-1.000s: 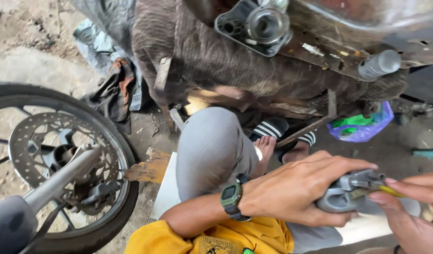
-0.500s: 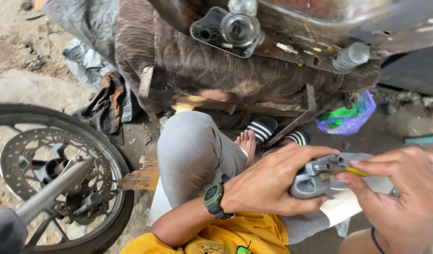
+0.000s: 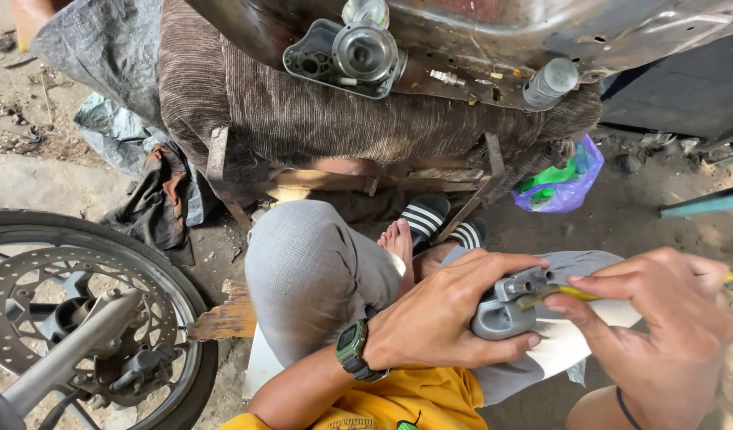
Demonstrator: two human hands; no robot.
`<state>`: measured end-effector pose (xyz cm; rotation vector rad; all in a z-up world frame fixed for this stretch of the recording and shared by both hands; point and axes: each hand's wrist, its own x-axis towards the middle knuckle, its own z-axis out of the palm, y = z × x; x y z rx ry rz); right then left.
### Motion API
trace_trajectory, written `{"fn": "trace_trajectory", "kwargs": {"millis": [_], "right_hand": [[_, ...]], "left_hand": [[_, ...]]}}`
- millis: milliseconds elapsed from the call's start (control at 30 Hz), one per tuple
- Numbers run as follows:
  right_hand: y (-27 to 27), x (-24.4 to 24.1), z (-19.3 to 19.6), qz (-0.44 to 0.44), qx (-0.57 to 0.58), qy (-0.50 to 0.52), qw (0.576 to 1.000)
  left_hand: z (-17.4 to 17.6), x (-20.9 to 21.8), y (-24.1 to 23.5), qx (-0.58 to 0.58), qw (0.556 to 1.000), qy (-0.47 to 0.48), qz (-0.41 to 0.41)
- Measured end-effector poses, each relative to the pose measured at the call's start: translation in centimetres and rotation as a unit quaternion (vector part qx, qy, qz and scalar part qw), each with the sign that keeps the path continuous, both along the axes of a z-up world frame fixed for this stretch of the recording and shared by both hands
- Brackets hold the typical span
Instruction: The person holds a metallic mechanical part in their left hand and uses a yellow-handled brush to scrub its surface and openings. The person rotates the part to access different areas while sitting on the ground.
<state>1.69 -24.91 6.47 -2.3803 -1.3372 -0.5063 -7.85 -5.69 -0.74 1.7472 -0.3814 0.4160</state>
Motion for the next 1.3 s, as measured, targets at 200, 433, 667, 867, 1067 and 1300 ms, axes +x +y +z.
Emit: {"fn": "trace_trajectory", "kwargs": {"millis": [200, 433, 667, 867, 1067, 1300], "right_hand": [[-0.7, 0.2, -0.1, 0.020, 0.014, 0.002, 1.000], [-1.7, 0.1, 0.3, 0.007, -0.008, -0.011, 1.000], [-3.1, 0.4, 1.5, 0.036, -0.024, 0.016, 0.999], [-2.9, -0.3, 2.5, 0.061, -0.058, 0.009, 0.996], [0.0, -0.6, 4.2, 0.040, -0.087, -0.012, 0.995], [2.2, 0.5, 6.7, 0.069, -0.116, -0.050, 0.990]], "left_hand": [[-0.2, -0.1, -0.7, -0.009, 1.000, -0.004, 0.009], [0.2, -0.3, -0.9, -0.006, 1.000, 0.001, 0.001], [0.3, -0.1, -1.5, -0.003, 0.999, -0.046, -0.002], [0.4, -0.7, -1.6, -0.032, 0.996, -0.079, -0.012], [0.2, -0.9, -0.9, -0.031, 0.996, -0.086, 0.010], [0.8, -0.5, 0.2, -0.006, 0.998, -0.046, 0.033]]}}
